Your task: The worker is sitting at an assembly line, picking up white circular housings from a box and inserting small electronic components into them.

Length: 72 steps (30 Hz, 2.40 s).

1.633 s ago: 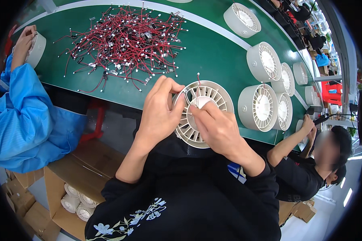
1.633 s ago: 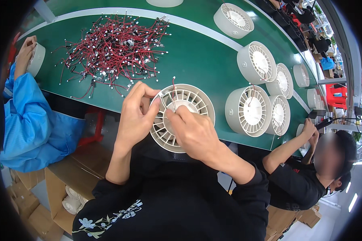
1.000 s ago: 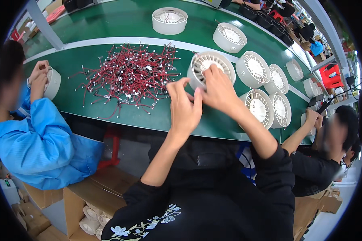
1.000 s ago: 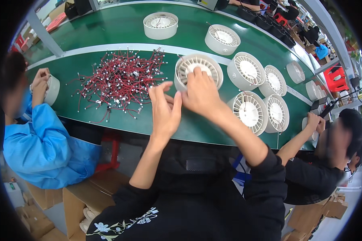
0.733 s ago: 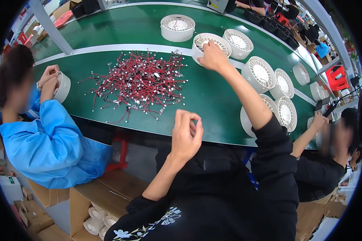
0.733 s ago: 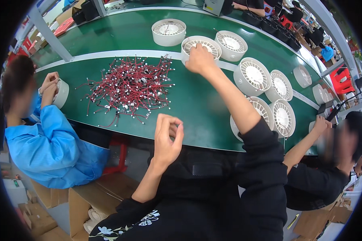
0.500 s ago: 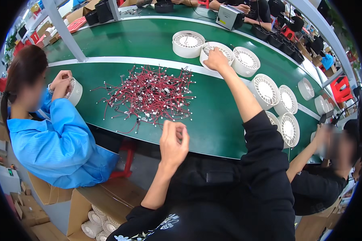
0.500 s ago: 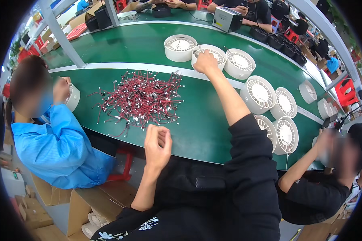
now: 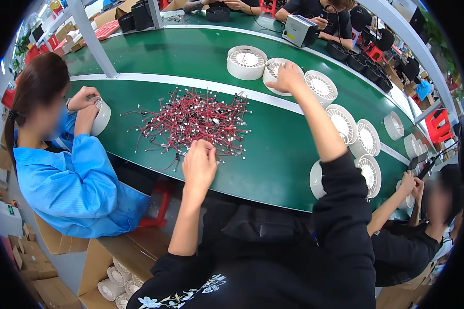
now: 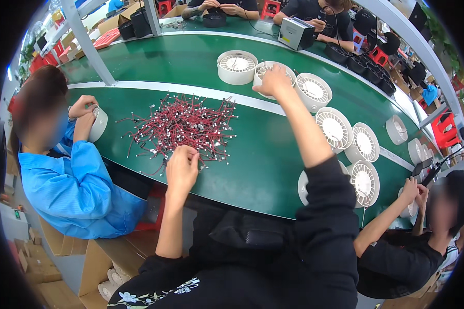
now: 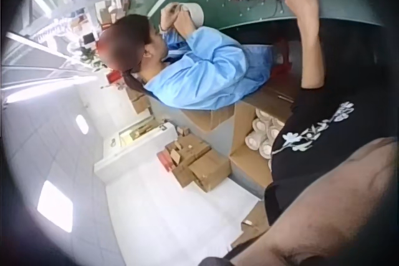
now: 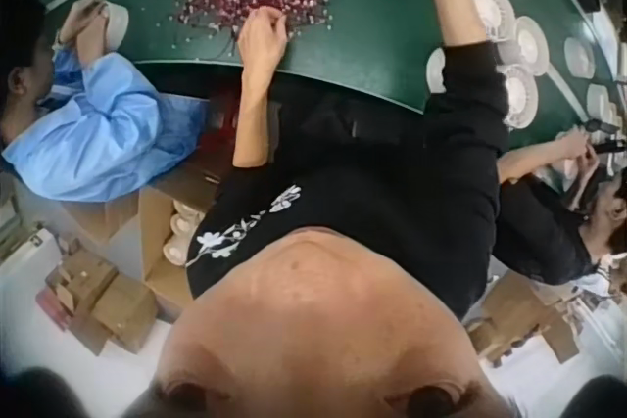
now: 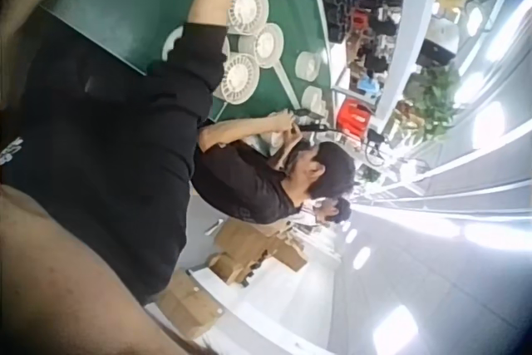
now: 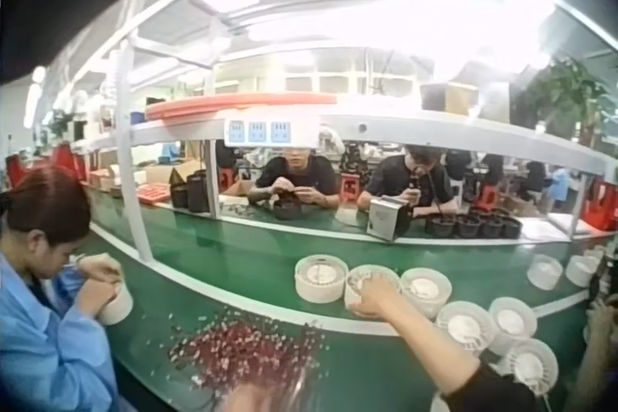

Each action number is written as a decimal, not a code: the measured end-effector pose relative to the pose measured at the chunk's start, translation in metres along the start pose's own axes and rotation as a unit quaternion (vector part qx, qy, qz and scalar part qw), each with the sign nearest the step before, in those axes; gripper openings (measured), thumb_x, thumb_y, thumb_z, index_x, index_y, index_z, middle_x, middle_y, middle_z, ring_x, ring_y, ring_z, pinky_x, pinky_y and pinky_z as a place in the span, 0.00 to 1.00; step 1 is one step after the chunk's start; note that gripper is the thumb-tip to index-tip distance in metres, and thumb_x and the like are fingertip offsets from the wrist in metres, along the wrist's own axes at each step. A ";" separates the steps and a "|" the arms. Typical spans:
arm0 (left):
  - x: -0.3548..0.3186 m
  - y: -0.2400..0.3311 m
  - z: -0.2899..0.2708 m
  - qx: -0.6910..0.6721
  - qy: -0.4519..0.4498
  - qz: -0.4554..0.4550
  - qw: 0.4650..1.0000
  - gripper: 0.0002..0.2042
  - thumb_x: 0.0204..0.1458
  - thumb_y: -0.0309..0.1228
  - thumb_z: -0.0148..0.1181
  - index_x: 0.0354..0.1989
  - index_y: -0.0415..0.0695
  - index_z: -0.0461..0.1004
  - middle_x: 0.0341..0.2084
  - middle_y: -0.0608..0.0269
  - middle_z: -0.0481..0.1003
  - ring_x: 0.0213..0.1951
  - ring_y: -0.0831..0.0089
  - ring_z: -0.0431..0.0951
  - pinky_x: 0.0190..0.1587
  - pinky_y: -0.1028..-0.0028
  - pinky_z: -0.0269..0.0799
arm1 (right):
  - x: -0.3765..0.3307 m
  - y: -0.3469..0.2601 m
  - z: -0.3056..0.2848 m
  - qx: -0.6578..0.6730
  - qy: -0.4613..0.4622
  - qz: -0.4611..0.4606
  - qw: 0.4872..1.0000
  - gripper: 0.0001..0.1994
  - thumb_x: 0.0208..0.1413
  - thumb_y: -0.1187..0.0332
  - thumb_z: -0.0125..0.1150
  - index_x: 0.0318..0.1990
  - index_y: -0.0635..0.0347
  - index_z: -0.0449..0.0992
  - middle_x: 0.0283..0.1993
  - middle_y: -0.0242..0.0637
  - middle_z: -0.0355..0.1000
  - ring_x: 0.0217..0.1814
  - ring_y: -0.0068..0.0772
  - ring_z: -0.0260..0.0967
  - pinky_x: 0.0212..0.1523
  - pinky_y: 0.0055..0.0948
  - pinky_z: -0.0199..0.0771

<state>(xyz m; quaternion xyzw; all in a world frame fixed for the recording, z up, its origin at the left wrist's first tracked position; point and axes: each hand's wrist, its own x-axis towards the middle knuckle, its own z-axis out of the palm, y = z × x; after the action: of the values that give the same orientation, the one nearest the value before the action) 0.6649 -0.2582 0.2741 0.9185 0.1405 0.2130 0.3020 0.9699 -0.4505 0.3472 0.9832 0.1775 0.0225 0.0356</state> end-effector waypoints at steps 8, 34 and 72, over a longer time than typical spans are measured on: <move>0.026 -0.012 -0.050 -0.008 0.038 0.109 0.993 0.04 0.54 0.26 0.63 0.34 0.41 0.75 0.32 0.58 0.72 0.30 0.65 0.75 0.35 0.65 0.72 | -0.246 0.024 -0.129 0.213 0.098 -0.125 0.964 0.22 0.57 0.55 0.66 0.48 0.66 0.76 0.44 0.45 0.74 0.47 0.47 0.73 0.48 0.38 0.72; 0.100 0.031 -0.063 -0.227 -0.311 -0.082 0.919 0.05 0.60 0.31 0.55 0.36 0.44 0.71 0.18 0.73 0.66 0.14 0.86 0.60 0.15 0.80 0.51 | -0.288 -0.061 0.005 0.313 0.105 -0.183 0.926 0.08 0.54 0.70 0.63 0.33 0.65 0.71 0.30 0.46 0.69 0.33 0.49 0.74 0.33 0.45 0.74; -0.076 0.104 -0.017 -0.437 -0.147 0.063 0.885 0.08 0.55 0.13 0.60 0.42 0.32 0.72 0.37 0.56 0.70 0.29 0.75 0.78 0.26 0.80 0.76 | -0.319 -0.030 -0.026 0.581 0.027 -0.130 0.803 0.07 0.53 0.82 0.66 0.39 0.66 0.79 0.34 0.37 0.75 0.32 0.26 0.74 0.31 0.27 0.74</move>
<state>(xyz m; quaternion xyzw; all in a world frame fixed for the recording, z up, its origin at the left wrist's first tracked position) 0.6047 -0.3599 0.3269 0.7215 -0.0710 0.1335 0.6758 0.6593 -0.5323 0.3610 0.7867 0.2845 -0.0631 -0.5443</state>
